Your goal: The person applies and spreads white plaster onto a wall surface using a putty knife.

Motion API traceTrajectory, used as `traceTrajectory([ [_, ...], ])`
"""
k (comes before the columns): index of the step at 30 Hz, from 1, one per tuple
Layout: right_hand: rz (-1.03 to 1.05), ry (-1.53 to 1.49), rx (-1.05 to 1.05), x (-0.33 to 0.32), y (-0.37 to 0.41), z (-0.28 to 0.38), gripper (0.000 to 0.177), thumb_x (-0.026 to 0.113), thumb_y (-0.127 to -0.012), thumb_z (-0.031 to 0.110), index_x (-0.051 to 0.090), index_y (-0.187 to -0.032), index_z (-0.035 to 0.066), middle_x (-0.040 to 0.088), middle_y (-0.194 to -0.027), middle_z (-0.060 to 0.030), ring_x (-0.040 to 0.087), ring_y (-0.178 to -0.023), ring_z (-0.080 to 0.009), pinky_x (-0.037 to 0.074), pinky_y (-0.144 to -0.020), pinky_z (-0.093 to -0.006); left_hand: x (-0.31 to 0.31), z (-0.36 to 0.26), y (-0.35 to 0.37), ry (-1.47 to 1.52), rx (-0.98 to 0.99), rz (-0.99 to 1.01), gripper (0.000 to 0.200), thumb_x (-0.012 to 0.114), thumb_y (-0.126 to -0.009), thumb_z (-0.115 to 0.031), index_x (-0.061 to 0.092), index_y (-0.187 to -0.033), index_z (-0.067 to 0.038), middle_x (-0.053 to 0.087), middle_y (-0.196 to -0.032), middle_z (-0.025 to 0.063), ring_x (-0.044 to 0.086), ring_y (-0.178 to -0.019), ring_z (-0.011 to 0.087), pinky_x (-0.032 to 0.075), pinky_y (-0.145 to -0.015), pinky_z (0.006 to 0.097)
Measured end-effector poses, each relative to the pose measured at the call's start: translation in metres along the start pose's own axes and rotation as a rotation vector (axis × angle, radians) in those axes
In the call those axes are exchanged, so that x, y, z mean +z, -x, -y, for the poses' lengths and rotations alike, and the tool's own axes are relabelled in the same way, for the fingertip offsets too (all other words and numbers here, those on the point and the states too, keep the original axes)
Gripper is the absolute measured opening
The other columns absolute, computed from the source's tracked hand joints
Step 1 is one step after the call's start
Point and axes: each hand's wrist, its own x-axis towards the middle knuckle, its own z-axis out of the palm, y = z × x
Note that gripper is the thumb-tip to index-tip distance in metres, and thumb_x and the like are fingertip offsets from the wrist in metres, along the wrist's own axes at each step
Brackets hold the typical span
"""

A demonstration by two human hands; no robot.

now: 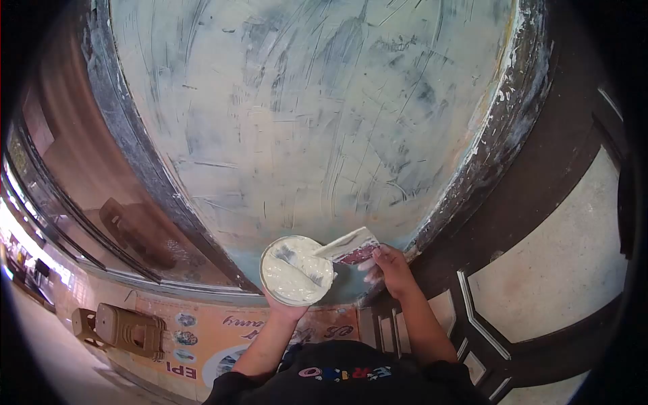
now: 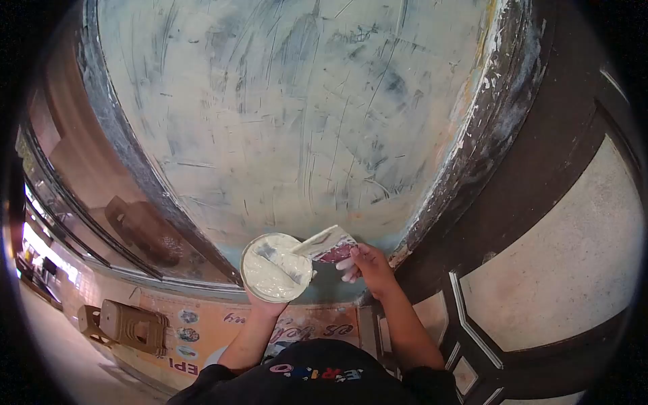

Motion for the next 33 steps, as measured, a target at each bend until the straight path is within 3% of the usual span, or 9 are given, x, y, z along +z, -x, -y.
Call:
traceTrajectory([
  [9,0.209,-0.408,-0.280,0.017,-0.003,-0.022,0.036,0.051,-0.102,0.026,0.063,-0.119,-0.003,0.069,-0.111,-0.0140,0.067,-0.095,-0.0173,0.056,-0.081,-0.0325,-0.012,-0.007,0.004,0.130,-0.027,-0.009,0.069,0.038,-0.096,-0.056,0.039,-0.150,-0.013,0.040,-0.154,0.0148,0.040,-0.140,0.0386,0.031,-0.114,0.0607],
  [13,-0.078,-0.109,-0.339,0.033,-0.002,-0.019,0.023,0.058,-0.098,0.008,0.067,-0.117,0.000,0.068,-0.110,-0.0068,0.062,-0.093,-0.0114,0.051,-0.081,-0.0252,-0.020,-0.005,0.004,-0.171,0.002,-0.020,0.068,0.038,-0.097,-0.056,0.039,-0.150,-0.013,0.040,-0.154,0.0142,0.040,-0.140,0.0372,0.032,-0.114,0.0597],
  [14,-0.058,-0.157,-0.237,0.031,-0.003,-0.018,0.041,0.060,-0.094,-0.001,0.056,-0.135,0.003,0.067,-0.111,-0.0054,0.061,-0.091,-0.0092,0.049,-0.083,-0.0221,-0.015,-0.004,0.006,-0.051,-0.054,0.016,0.068,0.038,-0.097,-0.055,0.039,-0.150,-0.013,0.040,-0.154,0.0140,0.040,-0.140,0.0372,0.032,-0.114,0.0597],
  [16,-0.058,-0.207,-0.272,0.048,0.005,0.003,0.053,0.060,-0.094,-0.002,0.045,-0.143,0.004,0.067,-0.111,-0.0051,0.061,-0.091,-0.0087,0.049,-0.083,-0.0220,-0.006,-0.002,0.006,0.090,-0.128,0.048,0.066,0.036,-0.098,-0.054,0.040,-0.149,-0.013,0.041,-0.154,0.0137,0.041,-0.139,0.0375,0.033,-0.114,0.0596],
  [18,0.019,-0.194,-0.286,0.046,0.006,0.005,0.084,0.060,-0.092,-0.005,0.012,-0.159,0.010,0.064,-0.118,-0.0071,0.062,-0.099,-0.0096,0.051,-0.087,-0.0253,-0.009,0.001,0.006,0.000,-0.118,0.007,0.067,0.036,-0.097,-0.056,0.041,-0.149,-0.013,0.042,-0.153,0.0139,0.042,-0.139,0.0380,0.033,-0.114,0.0604],
  [19,0.015,-0.194,-0.286,0.049,0.006,0.006,0.084,0.060,-0.092,-0.005,0.012,-0.159,0.010,0.064,-0.118,-0.0071,0.062,-0.099,-0.0096,0.051,-0.087,-0.0253,-0.009,0.001,0.006,-0.092,-0.104,-0.032,0.068,0.036,-0.097,-0.057,0.041,-0.149,-0.013,0.042,-0.153,0.0142,0.043,-0.138,0.0385,0.033,-0.113,0.0611],
  [24,-0.090,-0.186,-0.337,0.052,0.010,0.000,0.055,0.063,-0.092,-0.003,0.038,-0.140,0.006,0.058,-0.124,-0.0075,0.060,-0.103,-0.0110,0.052,-0.090,-0.0283,-0.004,0.001,0.014,-0.077,-0.182,-0.053,0.069,0.037,-0.096,-0.058,0.040,-0.149,-0.015,0.039,-0.154,0.0148,0.038,-0.140,0.0429,0.026,-0.111,0.0724],
  [27,-0.149,-0.190,-0.371,0.038,0.004,-0.025,0.037,0.063,-0.094,0.002,0.042,-0.124,0.007,0.060,-0.117,-0.0067,0.060,-0.102,-0.0110,0.052,-0.089,-0.0286,-0.009,0.001,0.020,-0.111,-0.165,-0.073,0.068,0.036,-0.096,-0.058,0.041,-0.148,-0.015,0.040,-0.154,0.0151,0.039,-0.140,0.0425,0.026,-0.111,0.0723],
  [33,-0.226,-0.152,-0.248,0.015,0.003,-0.043,0.026,0.061,-0.098,0.010,0.046,-0.118,0.007,0.063,-0.107,-0.0033,0.060,-0.095,-0.0078,0.050,-0.081,-0.0255,-0.004,0.003,0.028,0.009,-0.217,-0.052,0.067,0.038,-0.096,-0.058,0.042,-0.148,-0.016,0.041,-0.153,0.0147,0.040,-0.139,0.0415,0.026,-0.112,0.0701],
])
